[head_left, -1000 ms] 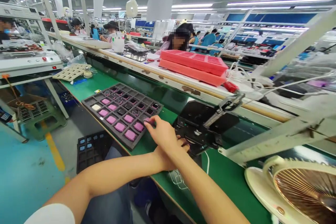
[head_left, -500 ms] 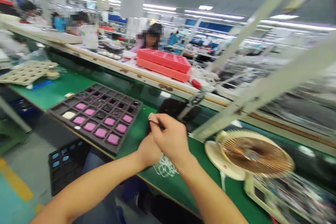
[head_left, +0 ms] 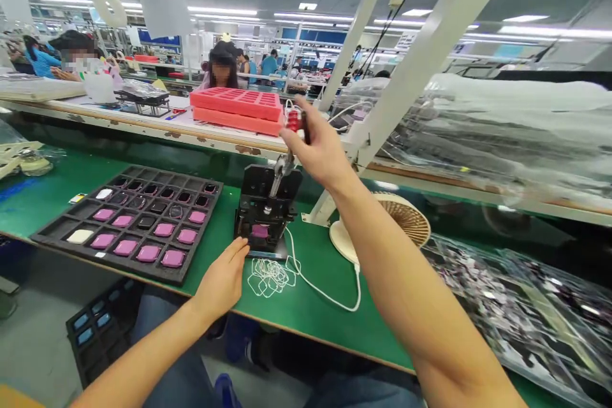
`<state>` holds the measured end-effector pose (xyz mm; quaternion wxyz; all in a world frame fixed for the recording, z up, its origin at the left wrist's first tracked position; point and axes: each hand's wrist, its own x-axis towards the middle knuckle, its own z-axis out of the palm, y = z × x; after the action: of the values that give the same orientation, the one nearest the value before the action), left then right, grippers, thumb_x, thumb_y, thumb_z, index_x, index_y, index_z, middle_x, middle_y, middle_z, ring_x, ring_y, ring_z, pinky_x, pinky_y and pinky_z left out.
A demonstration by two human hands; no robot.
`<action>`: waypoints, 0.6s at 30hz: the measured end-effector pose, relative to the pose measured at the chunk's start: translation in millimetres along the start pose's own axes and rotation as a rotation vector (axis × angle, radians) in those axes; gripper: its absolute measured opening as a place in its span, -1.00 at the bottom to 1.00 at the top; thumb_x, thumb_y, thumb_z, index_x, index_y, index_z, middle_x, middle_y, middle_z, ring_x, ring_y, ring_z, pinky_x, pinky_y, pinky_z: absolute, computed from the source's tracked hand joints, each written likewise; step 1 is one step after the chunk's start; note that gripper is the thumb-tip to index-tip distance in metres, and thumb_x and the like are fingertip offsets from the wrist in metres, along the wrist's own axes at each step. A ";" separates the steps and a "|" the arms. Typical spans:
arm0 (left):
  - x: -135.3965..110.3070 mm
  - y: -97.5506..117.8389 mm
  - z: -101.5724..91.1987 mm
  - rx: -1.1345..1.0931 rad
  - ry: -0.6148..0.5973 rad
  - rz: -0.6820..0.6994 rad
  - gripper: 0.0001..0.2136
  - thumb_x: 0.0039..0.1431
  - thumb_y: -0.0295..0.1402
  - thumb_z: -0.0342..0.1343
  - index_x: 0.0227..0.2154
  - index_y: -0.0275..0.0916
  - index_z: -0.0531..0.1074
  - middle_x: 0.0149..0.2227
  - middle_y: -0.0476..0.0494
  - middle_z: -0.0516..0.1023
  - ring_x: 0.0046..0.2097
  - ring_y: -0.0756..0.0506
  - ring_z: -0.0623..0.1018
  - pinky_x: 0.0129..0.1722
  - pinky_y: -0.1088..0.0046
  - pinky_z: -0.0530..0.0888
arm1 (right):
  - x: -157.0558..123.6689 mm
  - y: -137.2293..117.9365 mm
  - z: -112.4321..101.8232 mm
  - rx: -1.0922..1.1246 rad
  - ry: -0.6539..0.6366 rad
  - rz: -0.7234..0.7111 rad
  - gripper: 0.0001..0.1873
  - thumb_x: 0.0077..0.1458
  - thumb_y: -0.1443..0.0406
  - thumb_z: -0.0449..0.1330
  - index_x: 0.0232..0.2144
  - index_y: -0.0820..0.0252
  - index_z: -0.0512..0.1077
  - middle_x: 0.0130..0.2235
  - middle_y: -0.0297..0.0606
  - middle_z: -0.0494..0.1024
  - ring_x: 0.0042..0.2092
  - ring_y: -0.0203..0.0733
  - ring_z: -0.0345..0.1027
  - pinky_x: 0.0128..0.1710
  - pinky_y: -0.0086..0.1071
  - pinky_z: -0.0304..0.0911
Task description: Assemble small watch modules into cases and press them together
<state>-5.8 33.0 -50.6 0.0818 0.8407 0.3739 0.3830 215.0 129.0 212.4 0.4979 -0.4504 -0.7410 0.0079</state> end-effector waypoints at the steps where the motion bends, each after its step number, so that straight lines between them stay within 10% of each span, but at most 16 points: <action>1: -15.4 3.1 -9.5 -0.034 0.009 -0.009 -0.55 0.43 -0.59 -0.08 0.28 -0.22 0.41 0.35 -0.31 0.50 0.40 -0.21 0.45 0.38 0.09 0.49 | -17.8 -4.2 -1.8 0.011 0.064 -0.088 -0.49 0.33 0.19 0.27 0.26 0.23 0.44 -0.03 -0.15 0.65 -0.26 -0.22 0.47 -0.25 -0.37 0.44; 8: -69.6 5.1 -78.4 -0.088 0.121 -0.080 -0.59 0.41 -0.61 -0.01 0.15 -0.08 0.53 0.18 -0.17 0.62 0.25 -0.12 0.58 0.30 0.28 0.52 | -129.0 -3.0 21.3 -0.087 0.151 -0.264 -0.78 0.40 0.34 0.21 0.05 0.10 0.52 0.20 -0.13 0.61 -0.06 -0.14 0.64 -0.26 -0.38 0.48; 13: -14.8 -63.1 -128.4 0.194 0.056 -0.323 -0.71 0.46 -0.45 -0.04 0.02 -0.18 0.57 0.05 -0.24 0.66 0.14 -0.19 0.61 0.22 0.16 0.54 | -142.3 -7.5 25.9 -0.135 0.201 -0.177 -0.69 0.41 0.25 0.23 0.15 0.11 0.52 0.23 -0.07 0.59 -0.47 -0.34 0.43 -0.45 -0.39 0.35; 18: 51.4 -148.0 -159.9 0.347 -0.140 -0.549 -0.85 0.44 -0.37 0.11 -0.09 -0.27 0.57 -0.13 -0.21 0.66 -0.07 -0.18 0.65 0.06 0.11 0.59 | -204.5 -13.7 -11.5 -0.072 0.145 0.271 -0.59 0.37 -0.05 0.23 -0.15 0.14 0.63 -0.27 -0.23 0.66 -0.43 -0.23 0.42 -0.47 -0.41 0.33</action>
<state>-180.3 149.3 27.5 0.0631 0.7342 0.6397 0.2184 234.7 -22.3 75.0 0.5278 -0.5632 -0.6355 0.0159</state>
